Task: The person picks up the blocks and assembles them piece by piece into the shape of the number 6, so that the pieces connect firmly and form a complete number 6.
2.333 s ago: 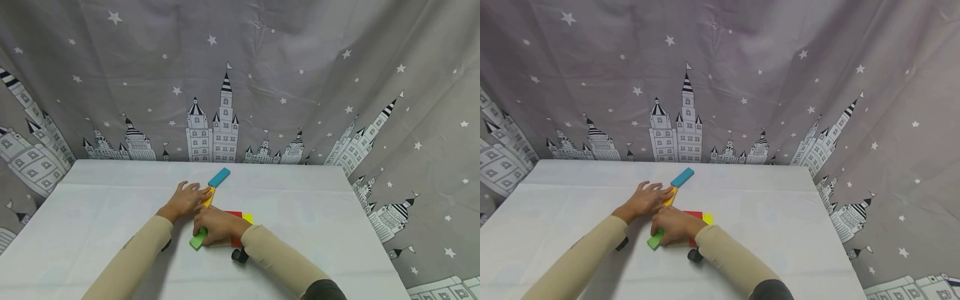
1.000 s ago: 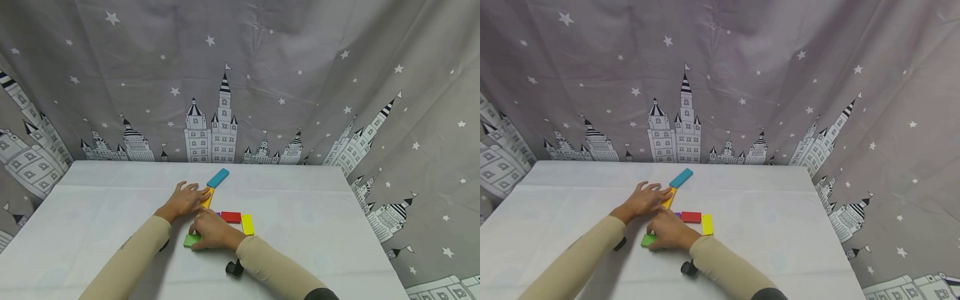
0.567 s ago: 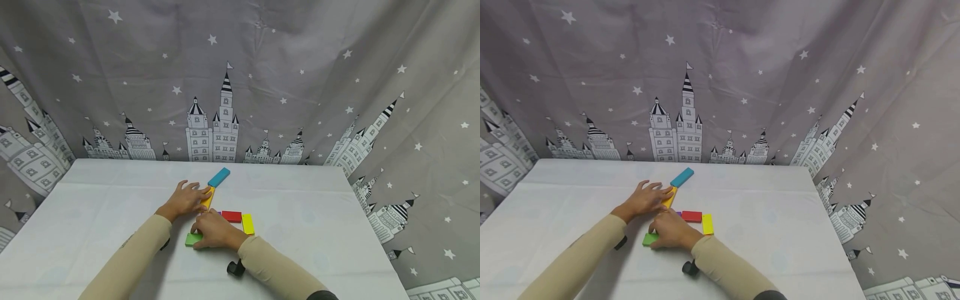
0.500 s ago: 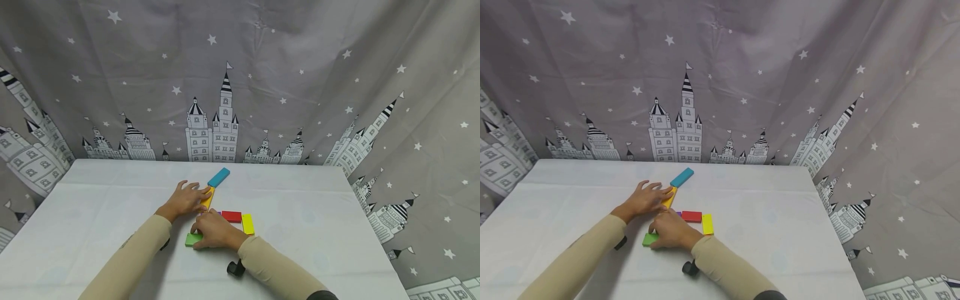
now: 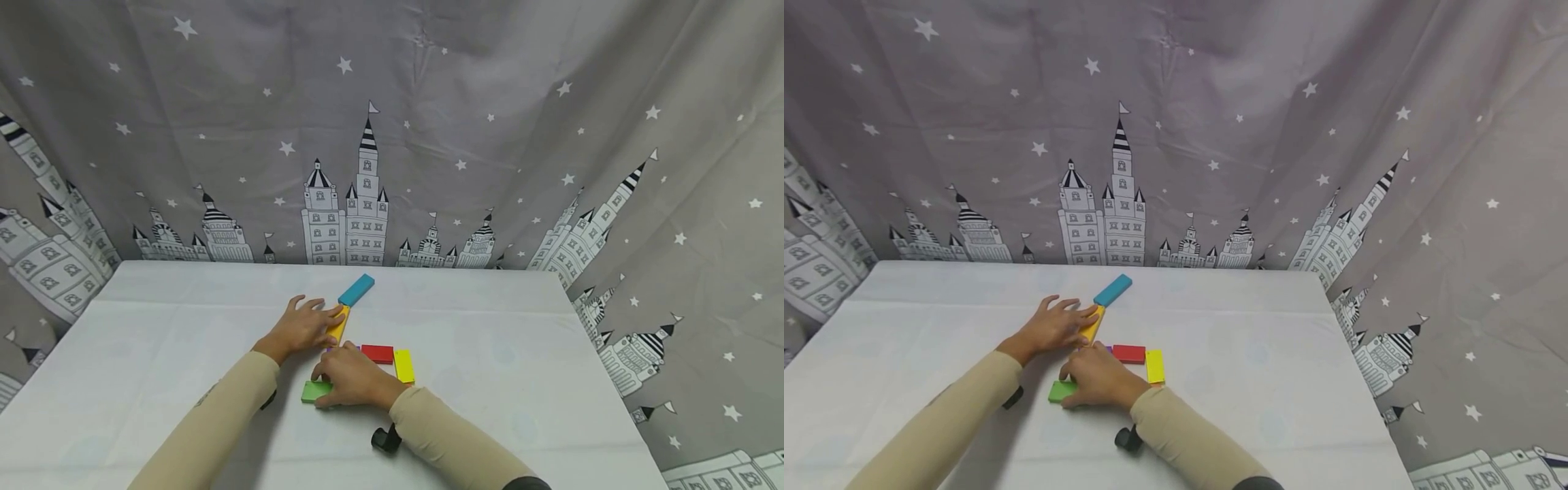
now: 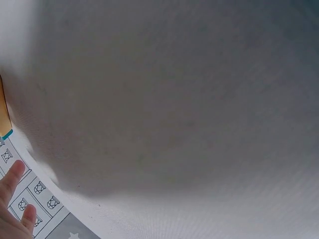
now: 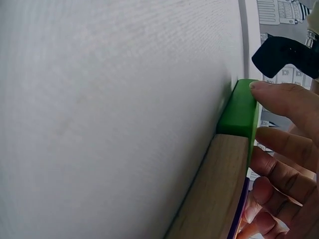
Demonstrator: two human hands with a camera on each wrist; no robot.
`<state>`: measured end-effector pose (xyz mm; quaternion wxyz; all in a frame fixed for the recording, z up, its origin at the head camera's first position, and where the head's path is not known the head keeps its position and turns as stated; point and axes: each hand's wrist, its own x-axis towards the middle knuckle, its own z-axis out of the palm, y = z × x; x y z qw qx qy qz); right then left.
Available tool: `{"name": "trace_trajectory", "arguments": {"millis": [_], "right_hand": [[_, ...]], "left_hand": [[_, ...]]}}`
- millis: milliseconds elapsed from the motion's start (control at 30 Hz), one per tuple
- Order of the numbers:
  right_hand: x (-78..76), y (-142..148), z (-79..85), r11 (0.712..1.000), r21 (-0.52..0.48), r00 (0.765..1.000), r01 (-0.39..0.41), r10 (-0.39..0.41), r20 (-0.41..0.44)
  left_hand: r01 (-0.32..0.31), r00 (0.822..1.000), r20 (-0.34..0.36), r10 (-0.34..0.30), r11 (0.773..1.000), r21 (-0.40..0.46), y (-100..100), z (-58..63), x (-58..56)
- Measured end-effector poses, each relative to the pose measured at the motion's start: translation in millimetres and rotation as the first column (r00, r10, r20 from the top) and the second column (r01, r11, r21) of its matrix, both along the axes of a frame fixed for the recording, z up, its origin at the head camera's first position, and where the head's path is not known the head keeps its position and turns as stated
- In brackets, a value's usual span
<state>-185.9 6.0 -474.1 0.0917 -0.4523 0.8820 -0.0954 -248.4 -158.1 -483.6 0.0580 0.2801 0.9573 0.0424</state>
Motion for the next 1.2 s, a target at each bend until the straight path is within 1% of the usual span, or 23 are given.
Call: {"name": "trace_trajectory", "arguments": {"millis": [67,233,367,533,767,900,1100,1200], "right_hand": [[-0.2,2,1.3,1.000,-0.008,1.000,0.004,-0.004,0.016],[-1.0,10,3.0,1.000,-0.027,1.000,0.012,-0.011,0.021],[-1.7,18,3.4,0.998,-0.049,0.999,0.029,-0.028,0.035],[-1.5,31,3.5,0.993,-0.082,0.993,0.079,-0.072,0.089],[3.3,46,5.2,0.982,-0.123,0.981,0.144,-0.125,0.150],[5.3,53,4.0,0.978,-0.129,0.979,0.163,-0.144,0.147],[7.5,62,-2.4,0.976,-0.124,0.978,0.176,-0.160,0.131],[9.5,65,-2.8,0.975,-0.120,0.976,0.186,-0.169,0.140]], "left_hand": [[0.006,1.000,-0.006,-0.006,1.000,0.003,0,0.0,0.1],[0.023,0.999,-0.024,-0.023,1.000,0.002,0,-0.2,-0.1],[0.024,1.000,-0.011,-0.024,1.000,0.013,1,1.4,0.2],[0.008,1.000,0.014,-0.008,1.000,0.027,3,2.9,0.1],[-0.002,1.000,0.020,0.002,1.000,0.005,2,2.2,0.2],[-0.007,1.000,0.027,0.007,1.000,0.013,1,1.5,-0.3],[-0.019,0.999,0.043,0.018,1.000,0.024,2,0.6,0.1],[-0.014,0.999,0.034,0.014,1.000,0.018,2,1.2,-0.4]]}}
